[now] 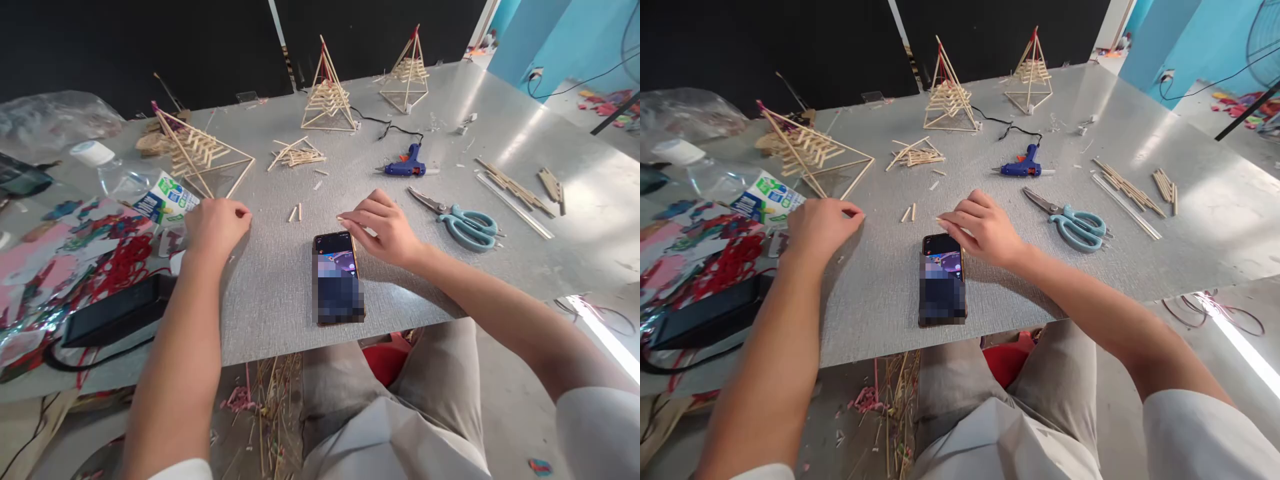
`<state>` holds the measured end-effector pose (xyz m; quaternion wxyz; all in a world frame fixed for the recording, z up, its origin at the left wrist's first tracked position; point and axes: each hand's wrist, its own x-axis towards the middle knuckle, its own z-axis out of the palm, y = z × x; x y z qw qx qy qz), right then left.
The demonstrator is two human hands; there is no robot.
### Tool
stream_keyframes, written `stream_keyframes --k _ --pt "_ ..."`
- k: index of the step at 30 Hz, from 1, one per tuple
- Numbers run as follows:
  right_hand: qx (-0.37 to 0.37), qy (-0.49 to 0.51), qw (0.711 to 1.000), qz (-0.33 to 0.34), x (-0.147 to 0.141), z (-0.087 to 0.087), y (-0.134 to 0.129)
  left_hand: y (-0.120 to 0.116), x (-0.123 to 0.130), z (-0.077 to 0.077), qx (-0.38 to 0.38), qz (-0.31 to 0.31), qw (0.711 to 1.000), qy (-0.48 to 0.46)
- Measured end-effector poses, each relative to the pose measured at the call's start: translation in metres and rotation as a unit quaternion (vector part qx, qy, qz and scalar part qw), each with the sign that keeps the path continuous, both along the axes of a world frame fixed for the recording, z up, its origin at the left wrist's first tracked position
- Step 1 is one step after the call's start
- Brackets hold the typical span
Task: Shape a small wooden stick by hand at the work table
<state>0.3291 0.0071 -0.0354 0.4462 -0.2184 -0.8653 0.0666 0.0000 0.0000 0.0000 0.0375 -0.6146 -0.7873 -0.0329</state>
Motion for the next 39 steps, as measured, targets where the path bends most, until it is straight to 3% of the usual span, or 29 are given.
stream_keyframes --k 10,14,17,18,20,23,30,34,39 --pt "0.010 -0.002 1.000 -0.010 0.000 -0.002 0.001 0.000 0.001 -0.001 -0.003 -0.007 1.000 0.003" --pt "-0.008 0.000 1.000 0.008 -0.001 -0.002 0.001 -0.010 0.026 0.008 0.125 -0.031 0.990 -0.049" --pt "0.005 0.001 1.000 0.019 -0.002 0.000 -0.001 -0.028 0.063 0.015 0.210 -0.139 0.945 -0.209" --pt "0.009 -0.002 1.000 0.025 -0.001 0.001 -0.003 -0.035 0.076 0.017 0.206 -0.176 0.919 -0.287" --pt "0.018 -0.014 0.999 0.040 0.000 0.003 -0.005 -0.048 0.100 0.018 0.126 -0.240 0.871 -0.410" --pt "0.038 -0.023 0.998 0.052 0.001 0.004 -0.008 -0.059 0.119 0.016 0.074 -0.285 0.829 -0.475" --pt "0.052 -0.014 0.997 0.058 0.001 0.003 -0.008 -0.054 0.109 0.017 -0.006 -0.285 0.817 -0.501" --pt "0.056 -0.020 0.997 0.048 0.002 0.006 -0.008 -0.054 0.104 0.021 -0.020 -0.284 0.822 -0.493" --pt "0.086 -0.011 0.995 0.046 0.004 0.007 -0.007 -0.055 0.104 0.023 -0.029 -0.260 0.801 -0.539"
